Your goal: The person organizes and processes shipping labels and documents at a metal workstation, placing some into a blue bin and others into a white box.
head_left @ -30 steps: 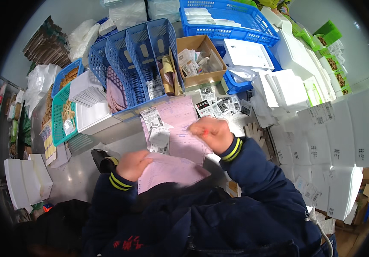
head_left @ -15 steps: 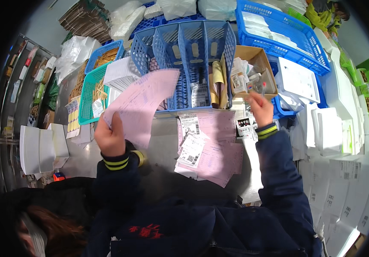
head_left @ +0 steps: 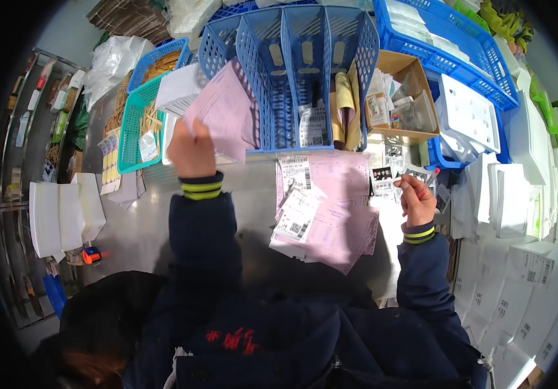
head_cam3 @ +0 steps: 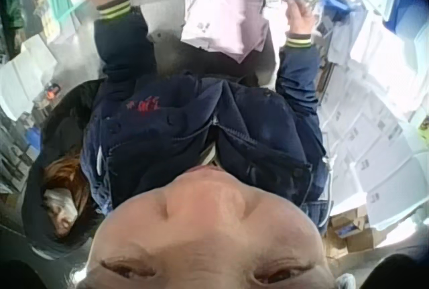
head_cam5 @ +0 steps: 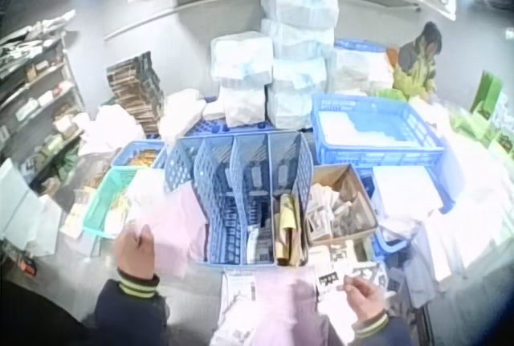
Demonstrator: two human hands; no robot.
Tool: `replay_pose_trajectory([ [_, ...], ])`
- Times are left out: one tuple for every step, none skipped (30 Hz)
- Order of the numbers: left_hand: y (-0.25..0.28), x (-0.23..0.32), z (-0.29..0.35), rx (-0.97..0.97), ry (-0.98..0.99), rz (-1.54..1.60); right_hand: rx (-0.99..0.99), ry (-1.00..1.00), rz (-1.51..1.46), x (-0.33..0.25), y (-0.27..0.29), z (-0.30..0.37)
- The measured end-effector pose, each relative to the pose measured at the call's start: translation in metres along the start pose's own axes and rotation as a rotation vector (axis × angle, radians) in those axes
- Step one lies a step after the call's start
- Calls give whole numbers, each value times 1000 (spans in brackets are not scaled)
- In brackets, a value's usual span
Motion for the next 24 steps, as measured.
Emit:
replay_pose_trajectory([
  [-11, 1, -5, 47, 25, 54, 3, 12, 17, -2, -1, 2],
  [-20, 3, -7, 85, -28, 127, -7, 22, 11, -4, -1, 4],
  [-36, -2, -6, 103, -37, 135, -15, 26, 7, -4, -1, 6],
  [-53, -6, -2, 100, -23, 68, -12, 24, 9, -3, -1, 8],
  [-66, -12, 5, 97, -10, 0, -11, 22, 9, -3, -1, 10],
  [-81, -20, 17, 45, -6, -31, 0, 23, 12, -3, 0, 12],
  [-92, -29, 28, -4, -2, -71, 4, 30, 8, -1, 2, 14],
  [-99, -41, 37, 38, -88, -76, 8, 37, 3, 1, 4, 16],
  [-98, -41, 41, 28, -130, -119, 19, 38, 2, 3, 9, 20],
  [-96, -41, 45, 18, -172, -162, 40, 33, 24, 5, 14, 22],
  [-94, -40, 48, 8, -214, -206, 51, 46, 40, 10, 19, 22],
  [-92, -38, 50, -45, -172, -278, 70, 25, 67, 10, 20, 25],
  [-91, -39, 52, -68, -171, -298, 89, 3, 93, 9, 21, 28],
  [-90, -42, 53, -91, -170, -318, 85, -7, 97, 10, 22, 31],
  [-85, -44, 53, -109, -167, -344, 73, -14, 100, 9, 20, 34],
  [-80, -39, 53, -130, -178, -342, 74, -28, 104, 10, 23, 39],
  [-75, -33, 52, -138, -177, -290, 69, -24, 105, 13, 26, 41],
  [-62, -27, 53, -157, -164, -281, 57, -39, 112, 14, 26, 46],
  [-52, -21, 55, -174, -155, -264, 51, -48, 120, 15, 27, 50],
  [-42, -17, 60, -200, -177, -239, 38, -61, 131, 18, 29, 54],
  [-27, -16, 73, -243, -199, -156, 17, -80, 143, 21, 30, 61],
  [-17, -12, 87, -286, -227, -65, 18, -123, 133, 26, 32, 67],
  [-4, -9, 101, -327, -251, 26, 9, -167, 160, 33, 34, 75],
  [12, -12, 125, -478, -266, 131, -11, -204, 170, 43, 32, 82],
])
Point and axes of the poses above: each hand's wrist, its own z-axis away from the middle knuckle, its own y-axis out of the back of the hand, x = y × z, the point moved 1 cm from there along -z, towards the middle knuckle, and after that the axes turned 1 degree about -x, right-handed, at the moved point
